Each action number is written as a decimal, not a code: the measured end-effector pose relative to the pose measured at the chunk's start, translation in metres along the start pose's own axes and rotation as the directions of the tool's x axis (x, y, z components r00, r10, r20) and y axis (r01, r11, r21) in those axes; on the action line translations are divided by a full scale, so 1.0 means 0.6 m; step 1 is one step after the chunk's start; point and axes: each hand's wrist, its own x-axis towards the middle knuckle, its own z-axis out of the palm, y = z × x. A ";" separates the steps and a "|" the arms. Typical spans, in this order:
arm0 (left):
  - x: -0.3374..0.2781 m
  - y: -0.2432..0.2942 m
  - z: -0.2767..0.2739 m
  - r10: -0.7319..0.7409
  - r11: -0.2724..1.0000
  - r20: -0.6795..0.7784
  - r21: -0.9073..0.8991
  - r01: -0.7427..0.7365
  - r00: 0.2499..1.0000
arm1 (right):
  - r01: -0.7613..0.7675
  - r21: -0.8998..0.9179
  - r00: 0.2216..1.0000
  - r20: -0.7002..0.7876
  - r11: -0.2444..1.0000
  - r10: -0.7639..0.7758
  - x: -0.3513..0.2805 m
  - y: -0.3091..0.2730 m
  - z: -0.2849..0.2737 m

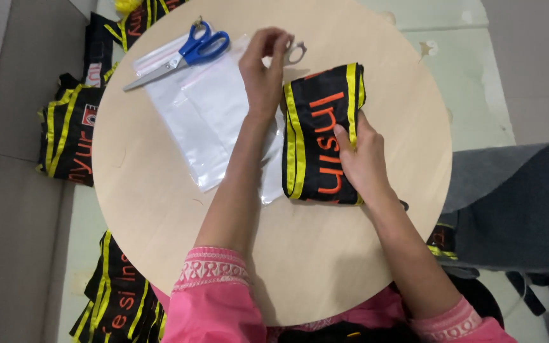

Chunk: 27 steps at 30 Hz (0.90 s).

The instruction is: Trimming loose threads from a sash using snips, folding the sash, and placing it into a plastic bag for packaging.

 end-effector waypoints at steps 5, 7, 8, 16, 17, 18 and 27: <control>0.024 -0.019 -0.011 -0.305 0.937 -0.062 -0.200 0.288 0.950 | -0.016 -0.026 1.000 -0.010 1.000 0.016 0.004 -0.003 0.003; 0.024 -0.030 -0.038 -0.406 0.914 0.053 0.053 0.403 0.912 | -0.007 -0.030 1.000 -0.011 1.000 0.007 0.002 -0.001 0.003; 0.026 -0.035 -0.051 -0.518 0.832 0.136 0.312 0.460 0.844 | 0.003 -0.035 1.000 -0.012 0.999 -0.003 0.002 -0.001 0.003; -0.032 -0.012 -0.111 -0.267 0.627 0.129 0.776 0.071 0.955 | -0.058 0.048 0.998 -0.036 0.997 0.059 -0.001 -0.005 -0.008; -0.047 -0.003 -0.107 -0.157 0.611 0.201 0.789 -0.064 0.967 | -0.096 0.097 0.993 -0.057 0.991 0.102 0.000 -0.005 -0.011; -0.086 0.024 -0.095 -0.150 0.612 0.201 0.788 -0.069 0.968 | -0.091 0.098 0.993 -0.063 0.991 0.097 0.002 -0.005 -0.019; -0.252 0.206 -0.101 -0.184 0.583 0.523 0.740 -0.335 0.833 | -0.096 0.232 0.990 -0.081 0.968 0.118 -0.019 -0.031 -0.044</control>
